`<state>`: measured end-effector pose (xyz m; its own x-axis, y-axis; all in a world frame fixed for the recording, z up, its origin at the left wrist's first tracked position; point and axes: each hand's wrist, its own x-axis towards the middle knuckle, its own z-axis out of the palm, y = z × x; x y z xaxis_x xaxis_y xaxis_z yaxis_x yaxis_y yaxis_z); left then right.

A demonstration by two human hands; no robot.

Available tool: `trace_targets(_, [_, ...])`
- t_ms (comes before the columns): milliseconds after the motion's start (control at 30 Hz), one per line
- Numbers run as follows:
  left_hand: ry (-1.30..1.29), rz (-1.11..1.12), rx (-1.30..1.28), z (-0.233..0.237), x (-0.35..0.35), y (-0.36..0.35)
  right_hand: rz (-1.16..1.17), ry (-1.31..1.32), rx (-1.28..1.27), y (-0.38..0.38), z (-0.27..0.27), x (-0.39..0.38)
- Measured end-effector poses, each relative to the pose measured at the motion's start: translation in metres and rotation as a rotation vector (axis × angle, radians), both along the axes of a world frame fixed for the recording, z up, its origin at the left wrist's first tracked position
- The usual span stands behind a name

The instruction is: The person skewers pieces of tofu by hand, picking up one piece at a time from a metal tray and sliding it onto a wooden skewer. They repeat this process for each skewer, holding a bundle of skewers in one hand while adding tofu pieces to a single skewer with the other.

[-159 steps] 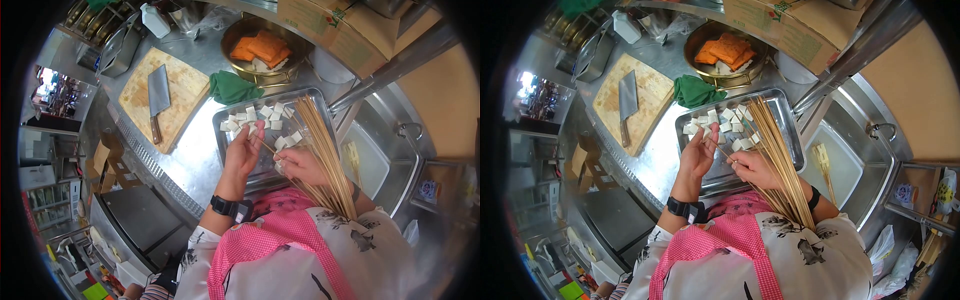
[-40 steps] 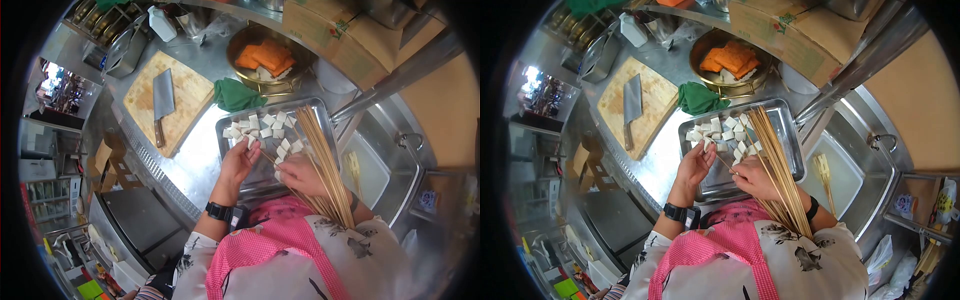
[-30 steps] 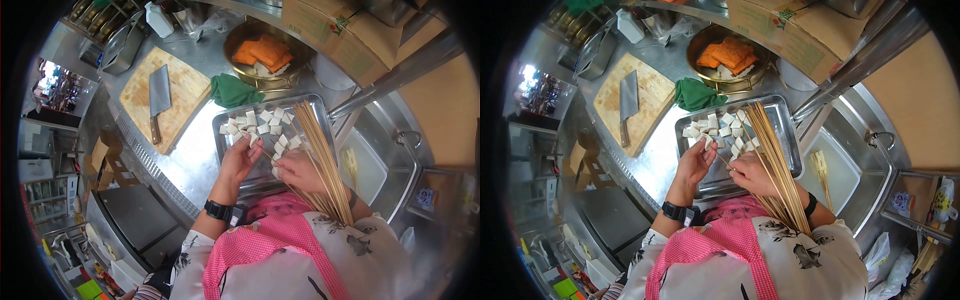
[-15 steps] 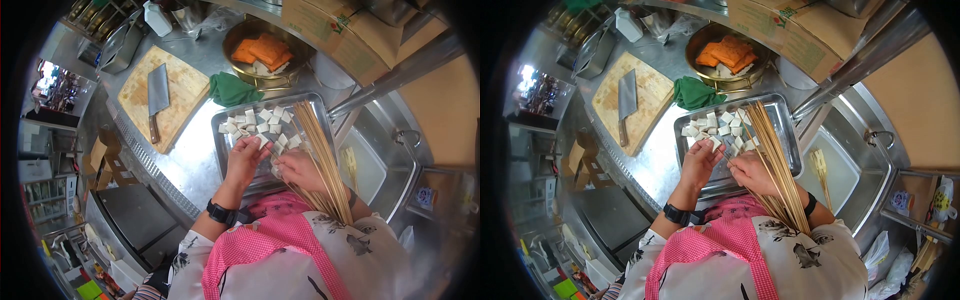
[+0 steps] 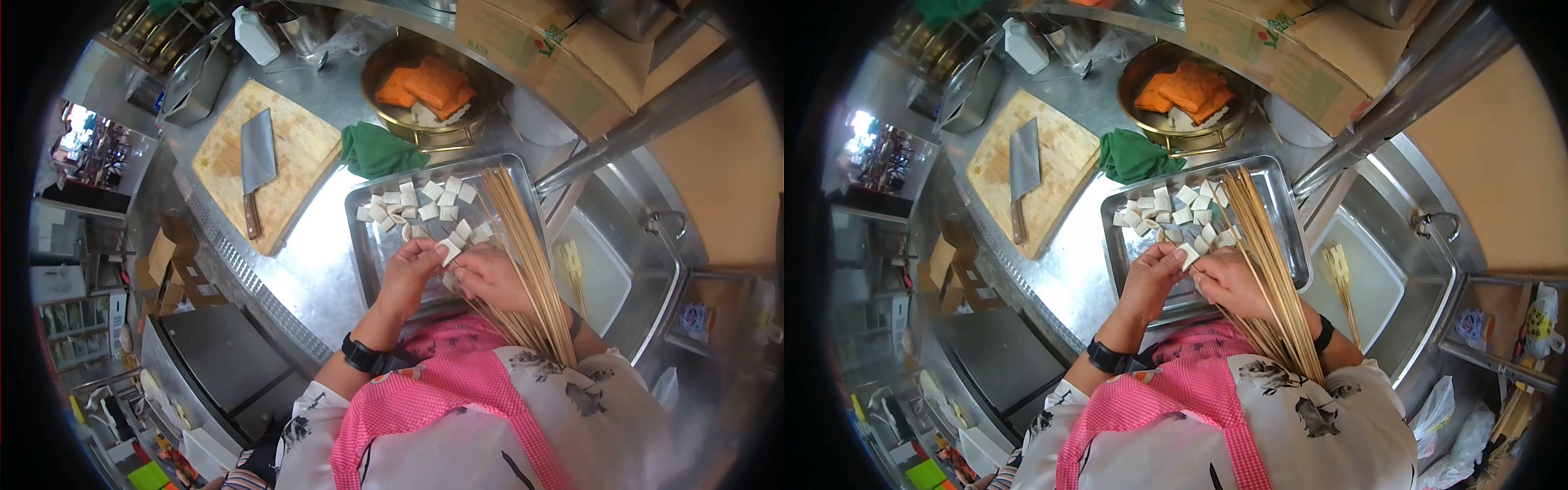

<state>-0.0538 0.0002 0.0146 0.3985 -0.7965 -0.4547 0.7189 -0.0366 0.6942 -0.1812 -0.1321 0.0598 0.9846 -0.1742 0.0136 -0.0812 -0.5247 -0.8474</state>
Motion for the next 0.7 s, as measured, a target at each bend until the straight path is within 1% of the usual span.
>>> trace_targets(100, [0.028,0.013,0.022,0.006,0.001,-0.001,-0.085,-0.053,-0.037,0.001,0.002,-0.001])
trace_targets(167, [0.004,-0.006,0.038,0.0,0.001,-0.001,-0.18,-0.098,-0.04,0.001,0.012,-0.002])
trace_targets(267, [-0.075,-0.055,0.071,-0.002,-0.001,-0.004,-0.169,-0.262,0.059,0.001,0.022,0.001])
trace_targets(333, [-0.137,-0.093,0.072,-0.008,-0.002,-0.009,-0.035,-0.419,-0.026,-0.002,0.023,0.008])
trace_targets(367, [-0.194,-0.152,0.099,-0.009,0.0,-0.011,0.036,-0.493,-0.068,-0.003,0.021,0.01])
trace_targets(400, [-0.252,-0.208,0.127,-0.006,0.003,-0.014,0.119,-0.488,-0.057,-0.004,0.014,0.009])
trace_targets(433, [-0.31,-0.262,0.155,-0.003,0.008,-0.017,0.152,-0.378,-0.07,-0.004,0.011,0.007])
trace_targets(467, [-0.435,-0.33,0.239,-0.003,0.013,-0.019,0.186,-0.267,-0.082,-0.004,0.01,0.003])
trace_targets(500, [-0.675,-0.33,0.32,0.002,0.015,-0.019,0.218,-0.156,-0.093,-0.002,0.007,0.001])
trace_targets(533, [-0.917,-0.327,0.397,0.009,0.016,-0.018,0.172,-0.21,-0.103,0.001,0.002,0.001])
trace_targets(567, [-1.161,-0.324,0.467,0.015,0.018,-0.019,0.182,-0.218,-0.105,0.001,0.0,0.003])
trace_targets(633, [-1.148,-0.214,0.391,0.021,0.022,-0.025,0.192,-0.227,-0.108,0.001,-0.001,0.002])
trace_targets(700, [-0.654,-0.135,0.106,0.029,0.023,-0.041,0.173,-0.195,-0.168,0.001,0.001,0.001])
